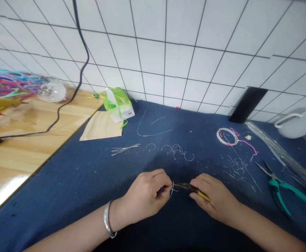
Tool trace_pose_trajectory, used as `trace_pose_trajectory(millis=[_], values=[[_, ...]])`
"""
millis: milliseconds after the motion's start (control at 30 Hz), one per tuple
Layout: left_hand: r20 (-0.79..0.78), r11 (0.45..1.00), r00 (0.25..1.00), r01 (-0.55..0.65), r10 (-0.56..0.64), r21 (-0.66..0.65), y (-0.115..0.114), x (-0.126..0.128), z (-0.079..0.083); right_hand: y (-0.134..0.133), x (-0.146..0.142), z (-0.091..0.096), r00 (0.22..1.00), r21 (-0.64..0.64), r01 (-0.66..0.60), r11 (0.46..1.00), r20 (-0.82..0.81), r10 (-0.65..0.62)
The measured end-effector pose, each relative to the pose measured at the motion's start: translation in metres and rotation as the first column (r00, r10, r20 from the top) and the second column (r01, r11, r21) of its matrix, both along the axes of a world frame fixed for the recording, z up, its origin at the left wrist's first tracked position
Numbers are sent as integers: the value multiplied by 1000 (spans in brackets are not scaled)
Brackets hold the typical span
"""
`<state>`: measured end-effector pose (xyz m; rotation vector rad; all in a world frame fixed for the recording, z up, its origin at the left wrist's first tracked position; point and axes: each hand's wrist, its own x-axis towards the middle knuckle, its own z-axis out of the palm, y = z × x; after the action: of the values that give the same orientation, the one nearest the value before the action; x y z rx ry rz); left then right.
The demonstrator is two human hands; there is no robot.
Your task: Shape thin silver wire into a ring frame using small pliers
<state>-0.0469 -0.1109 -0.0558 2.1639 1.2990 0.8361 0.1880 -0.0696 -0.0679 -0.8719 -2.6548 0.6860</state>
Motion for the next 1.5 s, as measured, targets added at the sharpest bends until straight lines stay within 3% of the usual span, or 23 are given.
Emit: trace_pose_trajectory(millis=[667, 933, 1133, 1300, 1500], values=[[91, 999, 995, -26, 30, -43, 2, 2, -2, 0, 2, -8, 1000, 81, -7, 997, -13, 8], [114, 980, 993, 3, 20, -199, 9, -1, 0, 2, 2, -3, 1000, 76, 5, 997, 6, -6], [217, 961, 974, 3, 59, -276, 9, -1, -4, 3, 2, -5, 1000, 120, 9, 993, 3, -9], [342, 959, 940, 80, 19, -272, 7, -1, -7, 1, 2, -4, 1000, 121, 7, 993, 6, -7], [300, 964, 954, 94, -16, -248, 9, -3, -2, 0, 2, -3, 1000, 140, 20, 990, 20, -23]])
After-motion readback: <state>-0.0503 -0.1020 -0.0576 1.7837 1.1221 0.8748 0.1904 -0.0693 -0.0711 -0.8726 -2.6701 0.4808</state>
